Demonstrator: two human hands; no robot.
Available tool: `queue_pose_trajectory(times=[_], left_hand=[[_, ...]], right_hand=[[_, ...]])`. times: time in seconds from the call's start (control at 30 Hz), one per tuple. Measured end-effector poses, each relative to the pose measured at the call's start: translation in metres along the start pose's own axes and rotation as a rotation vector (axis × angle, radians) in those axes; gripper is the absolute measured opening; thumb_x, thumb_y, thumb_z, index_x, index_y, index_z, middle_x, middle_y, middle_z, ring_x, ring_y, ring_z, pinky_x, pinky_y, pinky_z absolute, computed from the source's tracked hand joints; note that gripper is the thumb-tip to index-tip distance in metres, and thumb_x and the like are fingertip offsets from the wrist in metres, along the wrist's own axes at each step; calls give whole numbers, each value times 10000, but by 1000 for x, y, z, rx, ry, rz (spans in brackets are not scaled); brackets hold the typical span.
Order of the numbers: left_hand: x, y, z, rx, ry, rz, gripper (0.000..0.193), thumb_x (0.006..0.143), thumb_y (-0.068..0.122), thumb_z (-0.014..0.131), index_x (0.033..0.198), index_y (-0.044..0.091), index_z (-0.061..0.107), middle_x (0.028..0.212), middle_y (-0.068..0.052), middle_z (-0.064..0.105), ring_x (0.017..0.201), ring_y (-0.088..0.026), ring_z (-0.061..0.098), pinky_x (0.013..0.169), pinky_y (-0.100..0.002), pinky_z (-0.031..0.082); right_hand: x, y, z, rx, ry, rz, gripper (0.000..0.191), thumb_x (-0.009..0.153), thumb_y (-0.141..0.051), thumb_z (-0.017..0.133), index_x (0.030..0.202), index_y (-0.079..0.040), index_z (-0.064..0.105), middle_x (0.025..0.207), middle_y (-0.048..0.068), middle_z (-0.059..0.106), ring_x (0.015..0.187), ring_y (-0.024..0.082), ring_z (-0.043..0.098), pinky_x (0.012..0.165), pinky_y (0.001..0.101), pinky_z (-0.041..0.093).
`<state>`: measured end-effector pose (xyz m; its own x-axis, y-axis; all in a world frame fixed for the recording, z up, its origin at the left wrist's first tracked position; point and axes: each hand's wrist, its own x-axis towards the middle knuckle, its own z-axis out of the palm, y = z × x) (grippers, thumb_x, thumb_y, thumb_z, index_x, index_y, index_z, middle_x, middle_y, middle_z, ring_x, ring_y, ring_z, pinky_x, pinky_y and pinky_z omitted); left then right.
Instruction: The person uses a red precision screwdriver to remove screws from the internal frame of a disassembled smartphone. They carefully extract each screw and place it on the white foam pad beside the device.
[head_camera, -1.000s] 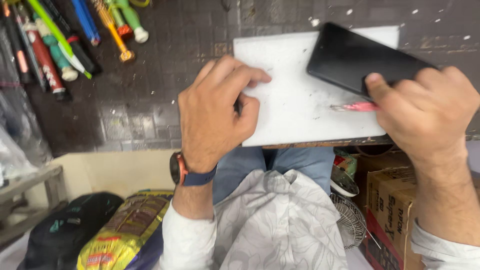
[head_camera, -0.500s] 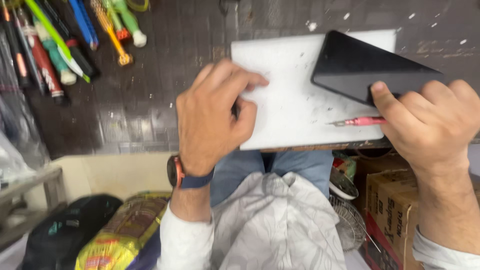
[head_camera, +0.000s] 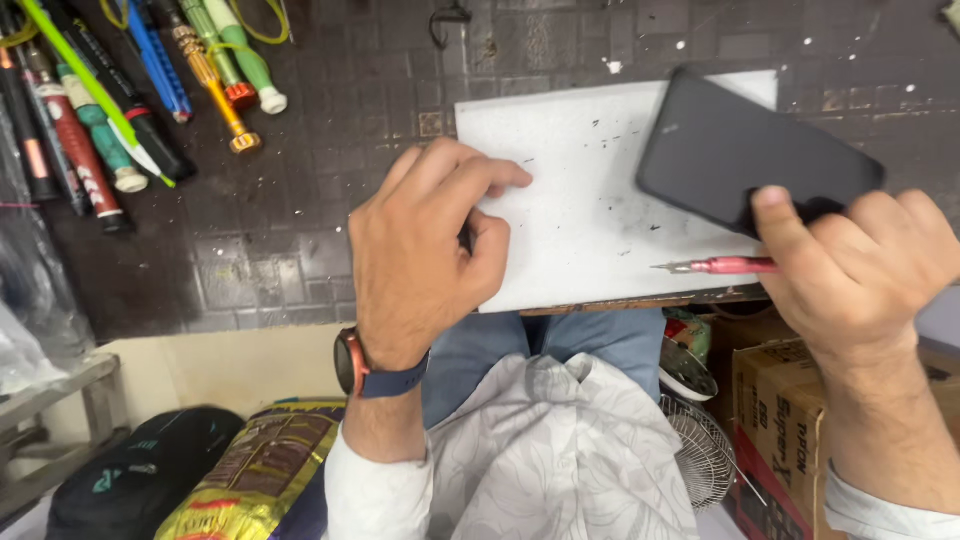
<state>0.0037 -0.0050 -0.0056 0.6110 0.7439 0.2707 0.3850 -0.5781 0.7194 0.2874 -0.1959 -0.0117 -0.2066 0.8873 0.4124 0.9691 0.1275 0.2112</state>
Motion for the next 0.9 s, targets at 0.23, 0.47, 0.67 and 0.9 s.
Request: queue_pose_trajectory(times=[0.23,0.47,0.67,0.9], left_hand=[[5,1,-2,-51,-2,28,276,825,28,638,1040,171,737,945,24,653,878,-168,660,678,-319,526],[-1,-2,-1,-24,6,25,240,853,37,659,1041,164,735,951,30,652,914,-165,665,702,-321,539],[2,2,-2,-38,-7,-47,377,835,165,762,1199,117,675,998,-14,646,916,-173,655,700,-318,535],[-2,-3,-11,-93,120,299,731,703,313,918,1288,73,550,1132,-123,647,1077,-290,611,946,-453,479]], right_hand=[[9,2,-7,-22,-95,17,66,972,-61,833,1032,-67,806,631,4,399,599,192,395,592,368,320],[8,-3,-15,403,-14,460,240,1017,59,808,1204,87,661,877,131,572,670,135,502,573,267,367],[36,-7,-22,942,-114,720,257,946,-17,774,1132,40,606,924,36,689,669,22,578,554,150,413],[73,-20,-12,1246,-559,684,253,815,-108,848,1011,6,737,722,-56,559,639,12,424,509,196,338]])
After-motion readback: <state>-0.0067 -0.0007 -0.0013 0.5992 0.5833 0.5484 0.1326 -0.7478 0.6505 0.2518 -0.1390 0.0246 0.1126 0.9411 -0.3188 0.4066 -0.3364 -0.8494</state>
